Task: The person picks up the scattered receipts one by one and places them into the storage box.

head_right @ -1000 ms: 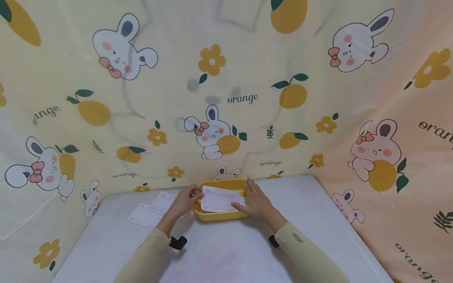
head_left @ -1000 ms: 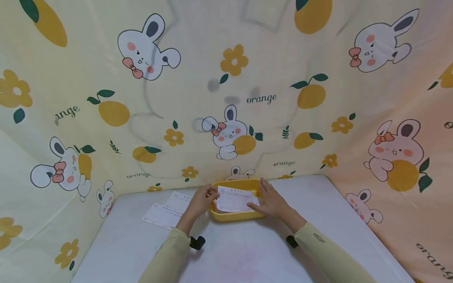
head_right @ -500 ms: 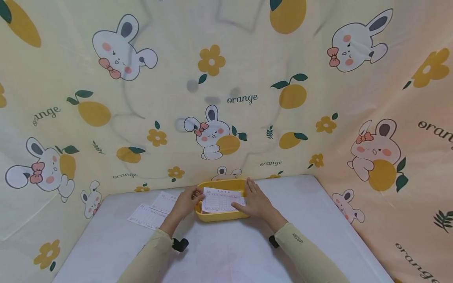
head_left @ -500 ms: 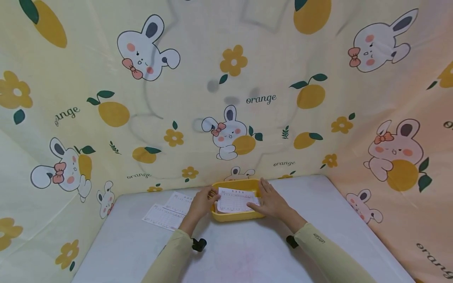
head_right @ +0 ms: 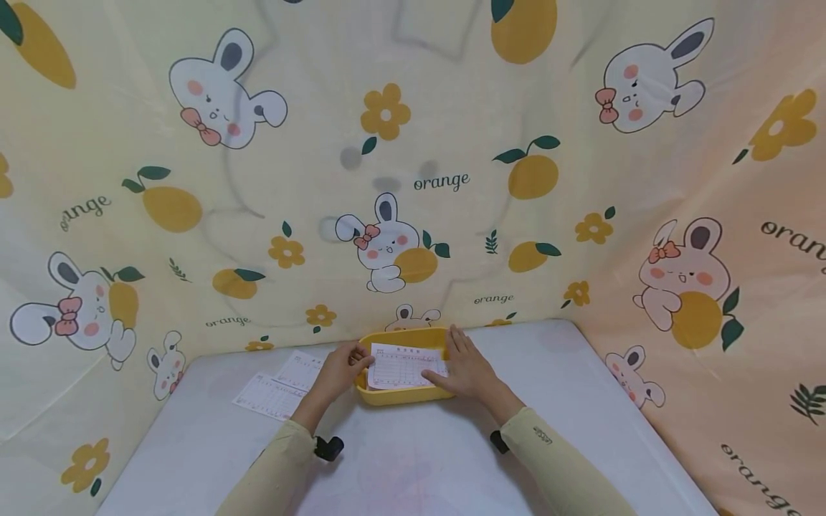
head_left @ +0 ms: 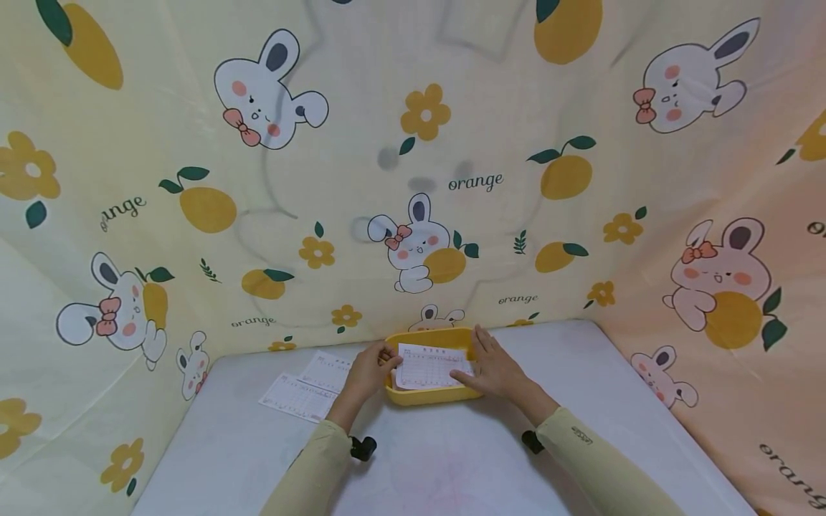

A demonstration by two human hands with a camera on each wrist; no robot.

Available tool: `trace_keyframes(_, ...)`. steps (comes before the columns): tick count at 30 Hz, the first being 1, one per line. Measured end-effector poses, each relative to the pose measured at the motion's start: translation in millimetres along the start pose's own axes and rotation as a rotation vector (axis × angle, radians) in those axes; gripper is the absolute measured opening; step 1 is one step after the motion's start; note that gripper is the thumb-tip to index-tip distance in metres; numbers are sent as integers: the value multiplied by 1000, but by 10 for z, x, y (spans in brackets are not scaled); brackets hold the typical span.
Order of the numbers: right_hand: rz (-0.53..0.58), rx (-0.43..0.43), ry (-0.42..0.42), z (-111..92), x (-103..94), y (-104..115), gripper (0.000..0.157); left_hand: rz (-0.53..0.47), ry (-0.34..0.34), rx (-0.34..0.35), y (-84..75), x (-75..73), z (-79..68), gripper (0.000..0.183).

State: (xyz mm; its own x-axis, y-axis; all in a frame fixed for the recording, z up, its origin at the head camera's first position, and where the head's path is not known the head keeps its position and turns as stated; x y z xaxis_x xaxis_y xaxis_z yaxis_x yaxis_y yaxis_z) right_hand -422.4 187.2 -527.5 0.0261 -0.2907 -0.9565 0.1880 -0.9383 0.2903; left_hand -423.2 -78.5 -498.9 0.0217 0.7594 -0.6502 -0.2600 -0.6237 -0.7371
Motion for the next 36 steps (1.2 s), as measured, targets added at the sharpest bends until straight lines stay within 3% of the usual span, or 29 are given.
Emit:
trace_keyframes(20,-5,-29,-15,-9,-9,19,120,-73,-8,21,13,-44,-74,15)
trace_keyframes(30,2,-30,-11,-16,-10,16,120,-57,-76,114,24,-223,-157,10)
trace_keyframes(36,0,-37,-12,-13,-4,16,120,-22,-78,96,154,-334,-219,11)
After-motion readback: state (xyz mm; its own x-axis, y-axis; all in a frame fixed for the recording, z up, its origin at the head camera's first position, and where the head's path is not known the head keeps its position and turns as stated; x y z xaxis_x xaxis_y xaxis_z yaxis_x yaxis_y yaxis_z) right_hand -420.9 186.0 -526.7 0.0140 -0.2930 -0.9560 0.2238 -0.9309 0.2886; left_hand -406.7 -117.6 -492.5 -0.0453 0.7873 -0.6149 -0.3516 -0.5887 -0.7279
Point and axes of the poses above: each hand's wrist, its own z-axis towards the middle knuckle, its own x-axis out of the palm, y = z × x, the point moved 10 cm from there along z, towards the middle knuckle, and after that the axes turned 6 degrees about x, right-handed, at the moved point
